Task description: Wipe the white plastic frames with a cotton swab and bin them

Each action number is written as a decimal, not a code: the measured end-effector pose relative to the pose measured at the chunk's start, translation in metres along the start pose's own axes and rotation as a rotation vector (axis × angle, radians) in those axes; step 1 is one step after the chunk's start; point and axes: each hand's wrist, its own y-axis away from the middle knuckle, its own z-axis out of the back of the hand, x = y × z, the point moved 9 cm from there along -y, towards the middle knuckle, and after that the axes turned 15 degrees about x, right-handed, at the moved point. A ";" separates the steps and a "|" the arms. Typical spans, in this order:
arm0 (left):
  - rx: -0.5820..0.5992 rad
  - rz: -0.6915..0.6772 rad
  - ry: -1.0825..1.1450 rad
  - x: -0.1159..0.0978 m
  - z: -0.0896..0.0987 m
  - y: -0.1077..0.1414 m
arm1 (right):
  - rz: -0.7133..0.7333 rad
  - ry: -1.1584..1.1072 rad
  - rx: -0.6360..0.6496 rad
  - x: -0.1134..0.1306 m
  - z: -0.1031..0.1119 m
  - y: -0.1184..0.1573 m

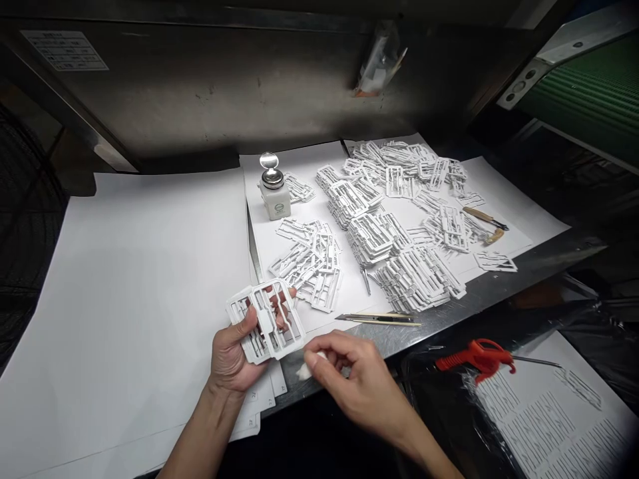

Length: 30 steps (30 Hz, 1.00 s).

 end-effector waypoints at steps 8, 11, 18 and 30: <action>-0.020 -0.064 0.072 -0.007 0.005 0.002 | -0.026 -0.295 0.071 -0.009 -0.024 -0.016; -0.046 -0.093 0.084 -0.012 0.010 0.005 | -0.029 -0.364 0.061 -0.010 -0.023 -0.019; -0.011 -0.106 0.100 -0.015 0.012 0.006 | -0.019 -0.362 0.035 -0.009 -0.021 -0.024; -0.008 -0.128 0.118 -0.019 0.010 0.005 | -0.005 -0.341 -0.002 -0.008 -0.021 -0.026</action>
